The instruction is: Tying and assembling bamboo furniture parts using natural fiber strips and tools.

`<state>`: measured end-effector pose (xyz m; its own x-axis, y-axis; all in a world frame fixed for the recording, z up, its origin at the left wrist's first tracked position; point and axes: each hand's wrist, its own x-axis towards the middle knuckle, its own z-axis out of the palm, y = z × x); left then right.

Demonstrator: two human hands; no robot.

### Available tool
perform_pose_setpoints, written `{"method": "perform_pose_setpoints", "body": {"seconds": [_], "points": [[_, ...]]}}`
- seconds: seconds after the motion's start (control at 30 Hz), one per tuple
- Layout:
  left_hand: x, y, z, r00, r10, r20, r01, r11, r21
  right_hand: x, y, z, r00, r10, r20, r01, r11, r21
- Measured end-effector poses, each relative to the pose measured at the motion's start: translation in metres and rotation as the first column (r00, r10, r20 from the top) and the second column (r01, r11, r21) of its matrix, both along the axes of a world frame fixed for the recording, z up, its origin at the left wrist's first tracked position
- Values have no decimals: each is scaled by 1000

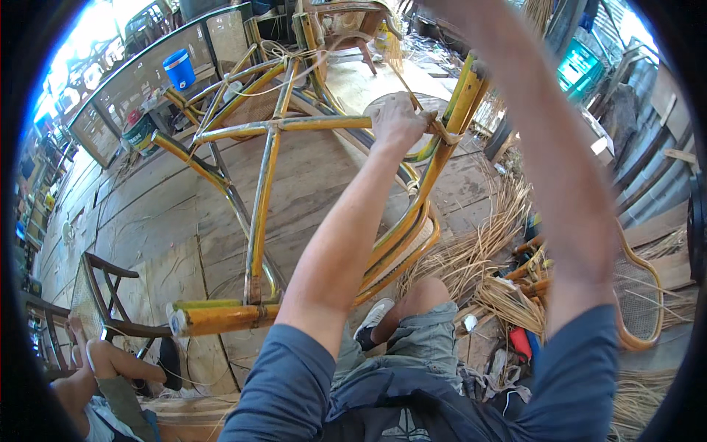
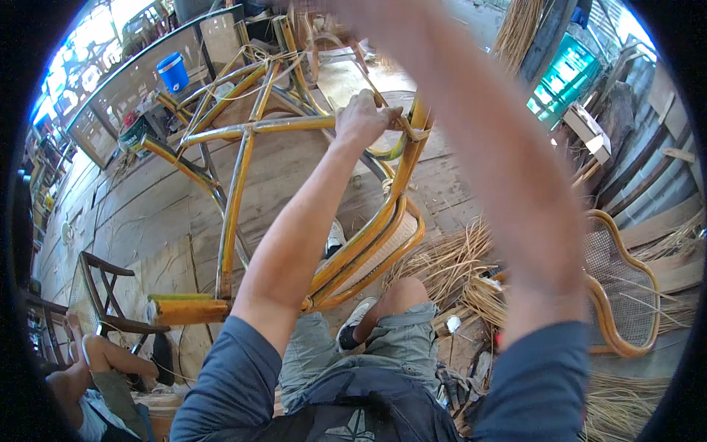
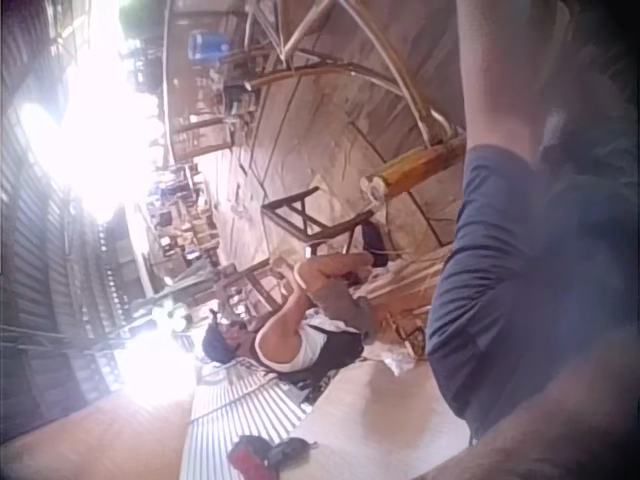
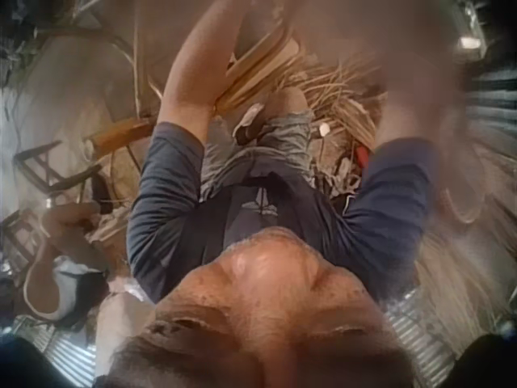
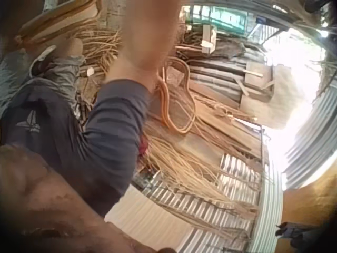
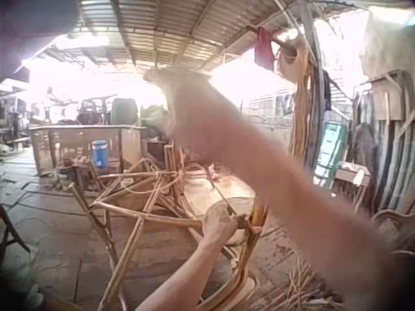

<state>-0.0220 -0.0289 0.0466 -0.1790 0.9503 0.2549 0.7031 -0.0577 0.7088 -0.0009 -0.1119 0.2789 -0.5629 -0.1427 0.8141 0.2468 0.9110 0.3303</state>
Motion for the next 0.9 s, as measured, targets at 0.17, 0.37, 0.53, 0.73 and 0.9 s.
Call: {"method": "perform_pose_setpoints", "body": {"seconds": [0.17, 0.37, 0.53, 0.73, 0.9], "points": [[6, 1, -10, 996, 71, -45, -51, 935, 350, 71, -21, -189, 720, -227, -656, -411, 622, -667], [-2, 17, -4, 907, -230, -352, 252, 968, 18, 60, 31, -347, 559, -572, -600, -549, 286, -785], [-19, 39, 2, 736, -616, -279, 630, 775, -50, 31, 73, -347, 480, -590, -649, -275, 602, -750], [-15, 21, 30, 841, -539, -52, 518, 829, -210, 49, 29, -321, 493, -611, -620, -840, -147, -523], [-14, 36, 25, 813, -576, 84, 582, 799, -152, 46, 40, -318, 289, -756, -587, -188, 557, -809]]}}
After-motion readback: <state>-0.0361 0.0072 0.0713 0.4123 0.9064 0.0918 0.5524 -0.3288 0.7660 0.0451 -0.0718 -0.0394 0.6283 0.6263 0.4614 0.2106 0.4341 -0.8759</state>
